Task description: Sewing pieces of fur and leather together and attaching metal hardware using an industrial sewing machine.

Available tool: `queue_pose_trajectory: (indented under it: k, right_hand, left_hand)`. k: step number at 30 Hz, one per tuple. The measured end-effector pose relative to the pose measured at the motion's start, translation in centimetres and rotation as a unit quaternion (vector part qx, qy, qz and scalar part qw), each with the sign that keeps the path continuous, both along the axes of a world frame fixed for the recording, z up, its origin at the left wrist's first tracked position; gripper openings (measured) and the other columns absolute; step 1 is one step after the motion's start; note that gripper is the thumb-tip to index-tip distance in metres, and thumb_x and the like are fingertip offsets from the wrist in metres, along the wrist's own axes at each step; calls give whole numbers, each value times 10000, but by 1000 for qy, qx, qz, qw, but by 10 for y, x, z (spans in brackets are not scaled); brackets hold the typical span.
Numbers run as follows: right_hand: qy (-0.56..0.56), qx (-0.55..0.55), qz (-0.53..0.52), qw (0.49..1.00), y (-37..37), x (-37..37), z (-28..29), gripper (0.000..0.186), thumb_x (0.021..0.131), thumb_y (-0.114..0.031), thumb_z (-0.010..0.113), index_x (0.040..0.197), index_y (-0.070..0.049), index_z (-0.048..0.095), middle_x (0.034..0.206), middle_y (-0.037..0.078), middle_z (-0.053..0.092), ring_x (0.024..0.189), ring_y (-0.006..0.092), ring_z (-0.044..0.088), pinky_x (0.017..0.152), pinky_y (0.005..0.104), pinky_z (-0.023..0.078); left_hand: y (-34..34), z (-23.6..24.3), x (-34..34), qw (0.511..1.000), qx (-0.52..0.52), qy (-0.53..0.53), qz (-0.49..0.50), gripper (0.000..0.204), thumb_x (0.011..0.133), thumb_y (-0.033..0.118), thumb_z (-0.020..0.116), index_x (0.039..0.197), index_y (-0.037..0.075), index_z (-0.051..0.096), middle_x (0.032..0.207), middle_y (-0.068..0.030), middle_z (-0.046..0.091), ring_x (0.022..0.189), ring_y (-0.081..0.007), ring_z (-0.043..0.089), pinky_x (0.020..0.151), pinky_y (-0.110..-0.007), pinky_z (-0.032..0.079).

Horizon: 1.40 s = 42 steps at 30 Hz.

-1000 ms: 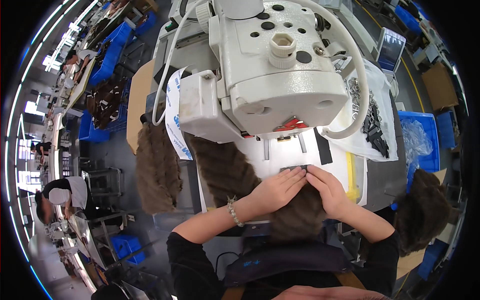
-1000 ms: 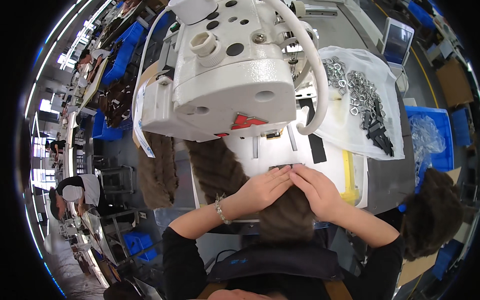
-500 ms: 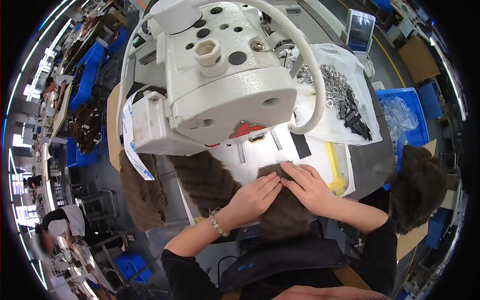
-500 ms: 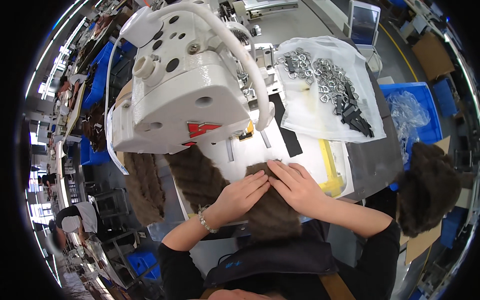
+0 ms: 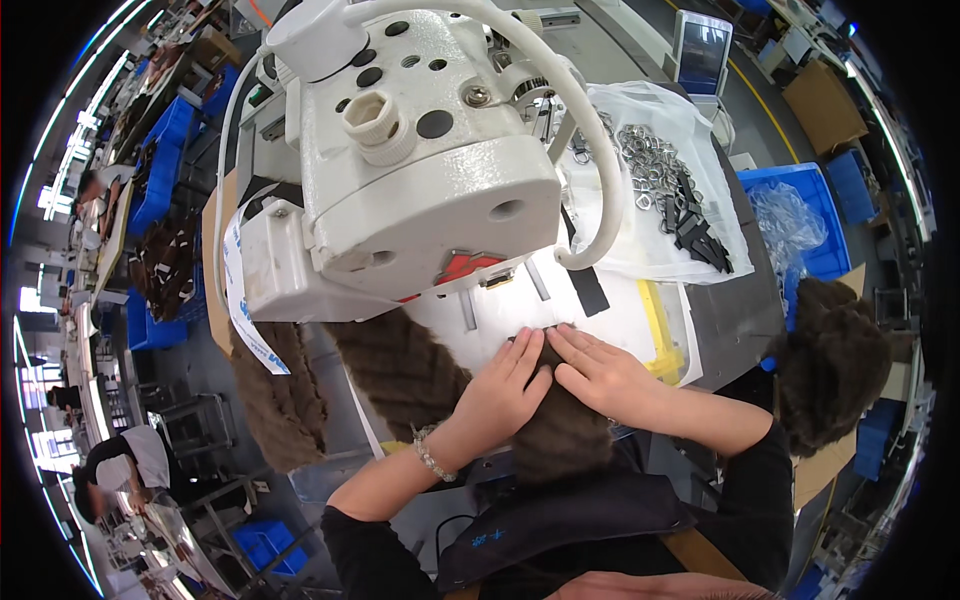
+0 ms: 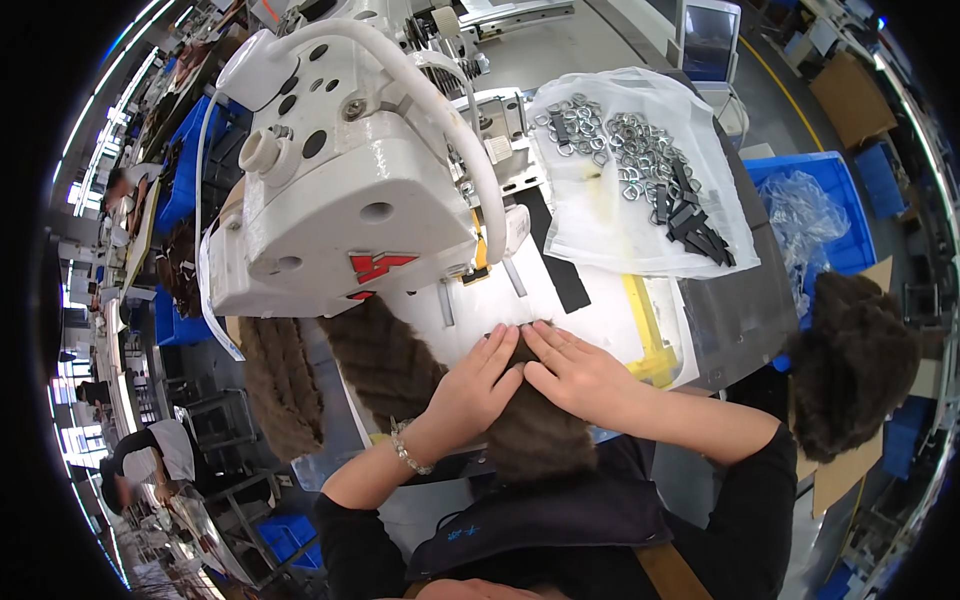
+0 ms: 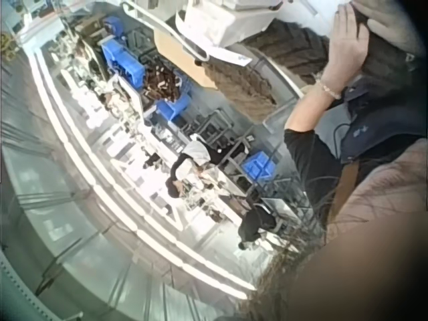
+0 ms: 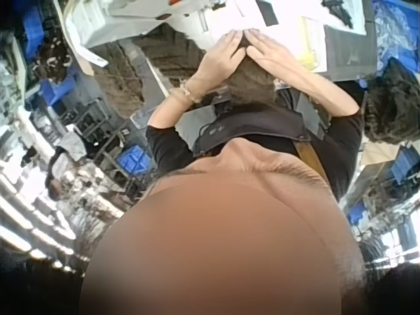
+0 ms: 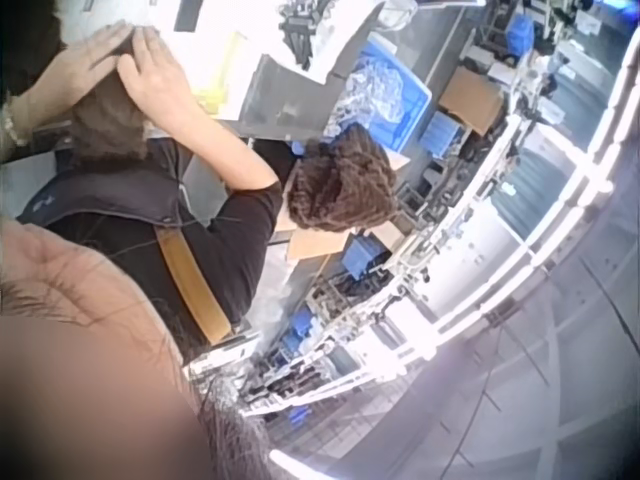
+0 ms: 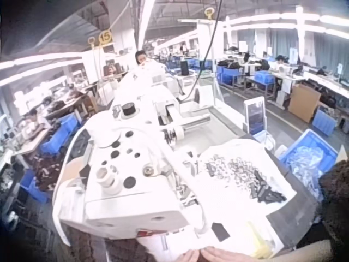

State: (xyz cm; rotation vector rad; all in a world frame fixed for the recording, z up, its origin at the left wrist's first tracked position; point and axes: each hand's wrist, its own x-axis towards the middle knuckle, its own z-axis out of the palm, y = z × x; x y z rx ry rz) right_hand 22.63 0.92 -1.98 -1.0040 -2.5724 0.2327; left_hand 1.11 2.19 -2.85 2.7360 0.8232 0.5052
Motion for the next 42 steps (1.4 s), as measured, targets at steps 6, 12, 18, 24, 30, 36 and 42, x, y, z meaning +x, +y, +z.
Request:
queue_pose_trajectory:
  k: [6,12,18,24,30,36,42]
  right_hand:
    - [-16,66,34,997,9,-1,1,157,733,-107,601,844,-8,551,1172,238,608,1116,344,611,932,398,521]
    - [-4,109,63,992,13,3,-3,131,720,-111,601,796,-26,537,1085,224,646,1023,329,660,872,381,558]
    - [20,157,96,983,25,-1,2,141,727,-120,609,823,-42,542,1019,227,659,981,320,672,835,373,570]
    - [54,214,96,971,69,-17,16,153,720,-107,612,831,-31,540,963,196,652,926,320,676,815,352,567]
    - [50,195,118,972,79,-23,-1,161,713,-98,622,827,-24,536,921,178,646,903,307,681,788,341,576]
    - [49,219,98,970,87,-25,0,142,704,-98,621,800,-40,533,938,172,656,891,278,689,747,330,579]
    - [28,239,74,968,89,-23,-13,127,697,-120,625,781,-72,543,972,164,665,718,174,669,580,271,526]
  left_hand:
    - [-3,-3,1,993,109,41,-22,291,813,110,572,1051,-51,614,1194,-284,588,1139,-376,586,946,-412,499]
    - [3,5,-1,988,131,71,-41,319,821,102,590,1096,-54,629,1180,-234,613,1133,-336,602,952,-378,508]
    - [13,18,-7,983,165,65,-41,316,808,113,577,1065,-63,628,1133,-225,630,1090,-333,618,930,-370,517]
    - [45,25,-17,976,210,63,5,265,846,93,579,1061,-52,634,1134,-214,635,1086,-301,629,926,-350,522]
    - [50,12,-22,980,189,58,22,239,833,82,597,1031,-41,650,1084,-194,663,1048,-284,653,888,-329,541]
    - [59,7,-23,976,210,58,17,260,828,83,595,1050,-43,647,1094,-189,658,1055,-274,648,881,-326,542]
    - [60,4,-25,974,216,63,29,229,828,65,645,1040,-18,670,1105,-149,656,1048,-246,652,869,-324,550]
